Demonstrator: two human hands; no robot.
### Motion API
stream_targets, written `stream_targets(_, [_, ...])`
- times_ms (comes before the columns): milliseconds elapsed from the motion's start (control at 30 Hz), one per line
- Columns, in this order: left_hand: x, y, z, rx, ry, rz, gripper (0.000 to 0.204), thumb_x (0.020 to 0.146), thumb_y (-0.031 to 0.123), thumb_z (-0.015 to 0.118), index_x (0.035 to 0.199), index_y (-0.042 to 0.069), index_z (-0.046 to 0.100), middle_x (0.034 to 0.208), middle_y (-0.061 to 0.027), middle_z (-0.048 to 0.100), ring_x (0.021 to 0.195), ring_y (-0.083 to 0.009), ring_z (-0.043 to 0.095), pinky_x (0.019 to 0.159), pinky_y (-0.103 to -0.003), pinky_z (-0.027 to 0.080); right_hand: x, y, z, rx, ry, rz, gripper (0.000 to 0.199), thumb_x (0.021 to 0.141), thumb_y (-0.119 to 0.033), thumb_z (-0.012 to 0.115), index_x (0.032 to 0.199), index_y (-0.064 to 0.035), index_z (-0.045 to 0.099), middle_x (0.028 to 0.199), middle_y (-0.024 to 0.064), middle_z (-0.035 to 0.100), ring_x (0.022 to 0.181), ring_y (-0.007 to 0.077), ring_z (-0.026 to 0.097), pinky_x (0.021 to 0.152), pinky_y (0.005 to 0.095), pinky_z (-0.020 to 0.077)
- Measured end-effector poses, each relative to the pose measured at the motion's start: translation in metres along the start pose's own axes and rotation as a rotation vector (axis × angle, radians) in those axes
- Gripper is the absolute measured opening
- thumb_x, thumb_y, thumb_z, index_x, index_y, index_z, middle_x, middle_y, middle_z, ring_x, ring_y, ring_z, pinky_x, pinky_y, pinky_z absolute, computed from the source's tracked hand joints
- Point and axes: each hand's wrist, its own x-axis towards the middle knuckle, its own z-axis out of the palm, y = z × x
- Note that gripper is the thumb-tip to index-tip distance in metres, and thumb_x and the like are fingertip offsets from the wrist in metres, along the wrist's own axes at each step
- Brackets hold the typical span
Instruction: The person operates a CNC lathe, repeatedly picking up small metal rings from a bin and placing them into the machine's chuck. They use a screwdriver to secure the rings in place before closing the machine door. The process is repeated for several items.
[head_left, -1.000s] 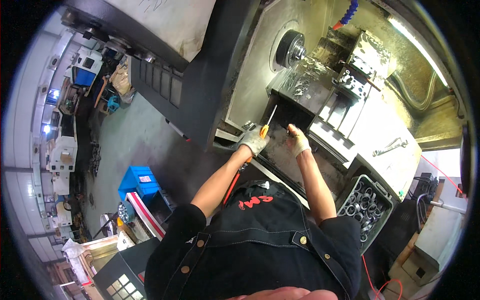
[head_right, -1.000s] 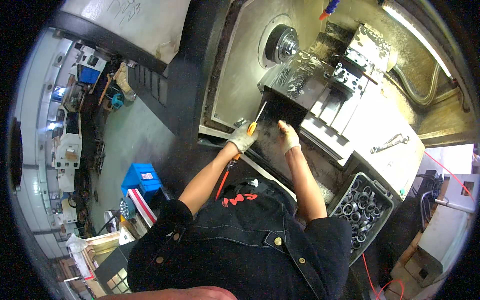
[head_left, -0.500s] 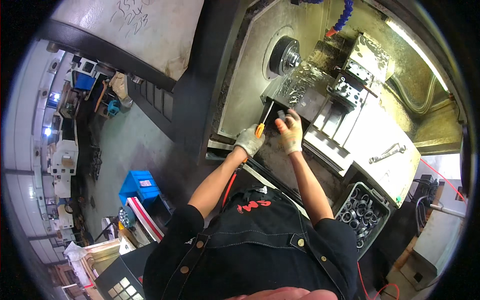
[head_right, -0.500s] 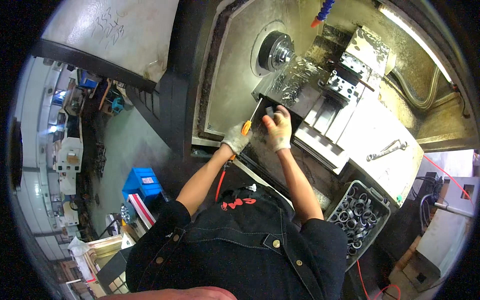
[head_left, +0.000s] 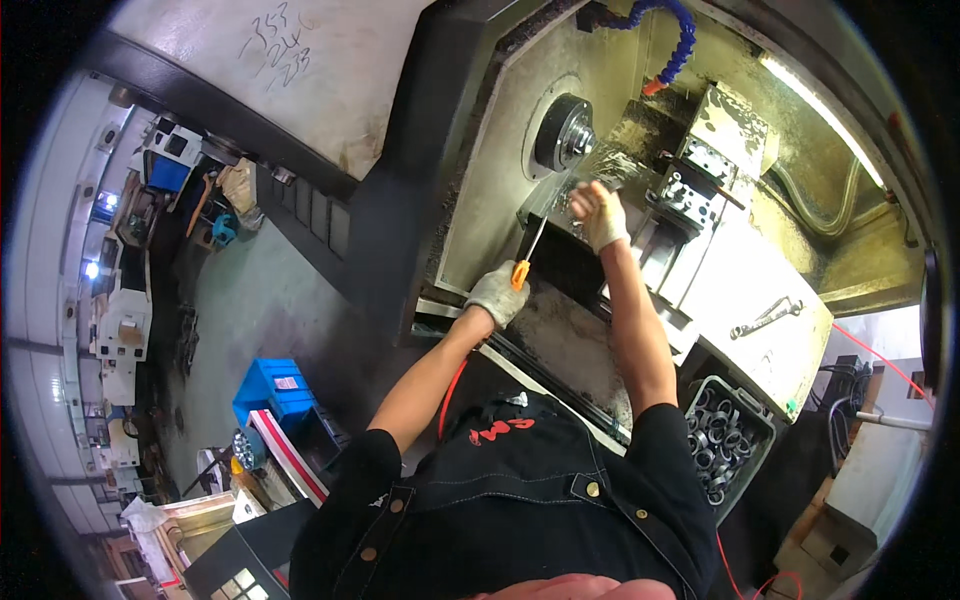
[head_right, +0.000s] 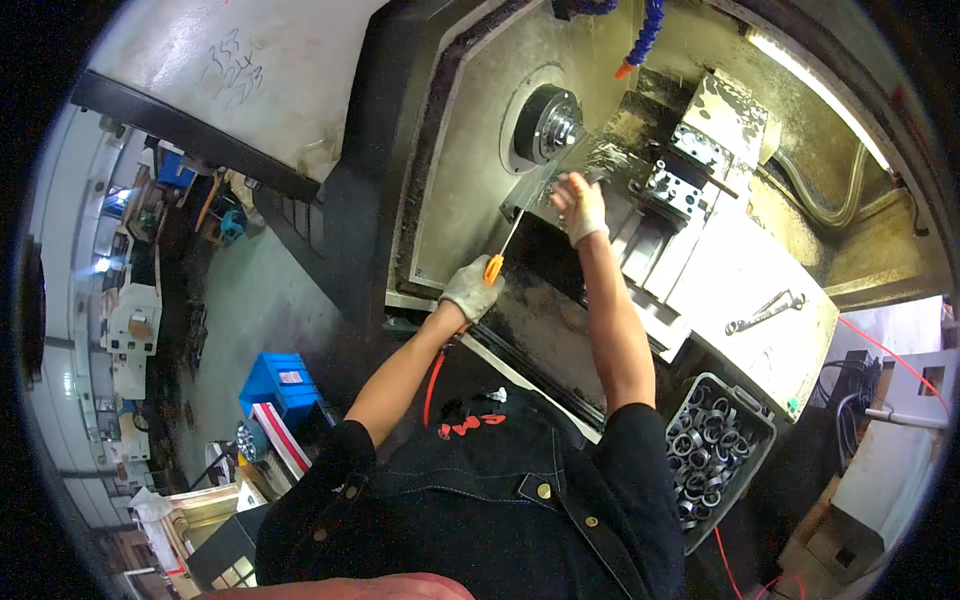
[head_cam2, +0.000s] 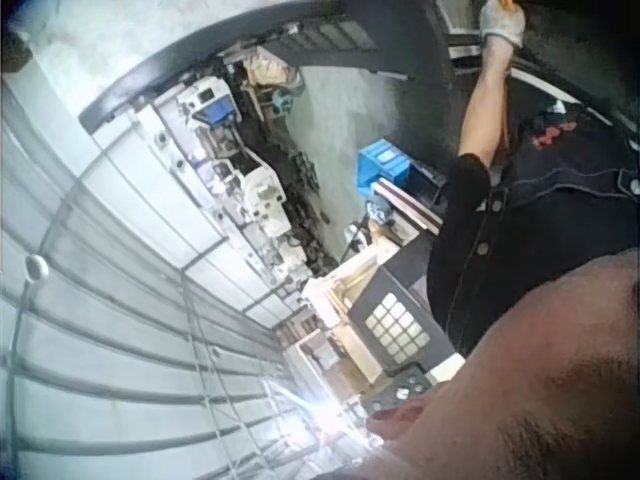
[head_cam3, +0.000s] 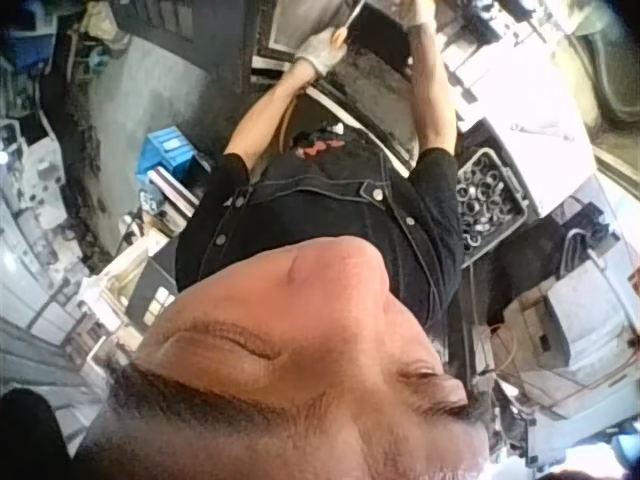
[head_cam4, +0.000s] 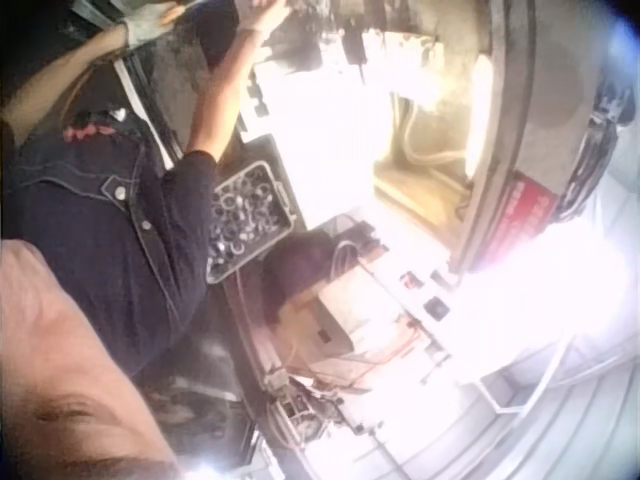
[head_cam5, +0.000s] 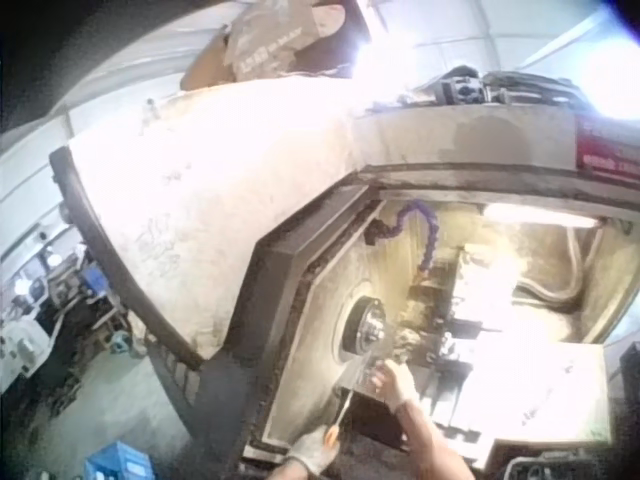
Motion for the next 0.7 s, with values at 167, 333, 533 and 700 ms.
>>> stream_targets(167, [0.007, 0.025, -0.009, 0.06, 0.056, 0.073, 0.029, 0.081, 0.029, 0.059, 0.099, 0.006, 0.056, 0.084, -0.0251, 0.063, 0.084, -0.0445, 0.06, 0.075, -0.05, 0.049, 0.072, -0.034, 0.026, -0.087, 0.232, -0.079, 0.054, 0.078, -0.031, 0.073, 0.12, -0.0063, 0.049, 0.12, 0.0115, 0.054, 0.109, 0.034, 0.054, 0.092, 0.0454, 0.043])
stream_targets(333, [0.015, 0.033, -0.013, 0.08, 0.033, 0.059, 0.029, 0.082, 0.029, 0.058, 0.097, 0.005, 0.054, 0.083, -0.0267, 0.063, 0.083, -0.0449, 0.06, 0.074, -0.052, 0.048, 0.106, -0.043, 0.039, -0.309, 0.275, -0.005, 0.059, 0.076, -0.03, 0.076, 0.122, -0.0067, 0.047, 0.121, 0.0123, 0.052, 0.107, 0.0328, 0.054, 0.087, 0.0436, 0.0478])
stream_targets(533, [0.016, 0.035, -0.016, 0.112, 0.026, 0.071, 0.029, 0.083, 0.028, 0.058, 0.098, 0.005, 0.053, 0.084, -0.026, 0.063, 0.083, -0.045, 0.061, 0.074, -0.052, 0.048, 0.125, -0.049, 0.026, -0.42, 0.222, 0.052, 0.062, 0.067, -0.03, 0.084, 0.109, -0.0066, 0.045, 0.077, 0.0084, 0.054, 0.049, 0.0183, 0.051, 0.044, 0.0325, 0.0488])
stream_targets(700, [0.02, 0.05, -0.014, 0.139, 0.001, 0.081, 0.026, 0.084, 0.027, 0.056, 0.098, 0.006, 0.052, 0.083, -0.0249, 0.064, 0.083, -0.0444, 0.061, 0.074, -0.052, 0.048, 0.131, -0.058, 0.018, -0.283, 0.201, 0.157, 0.041, 0.066, -0.025, 0.083, 0.087, -0.0092, 0.051, 0.069, 0.0052, 0.052, 0.04, 0.0168, 0.045, 0.037, 0.0313, 0.0415])
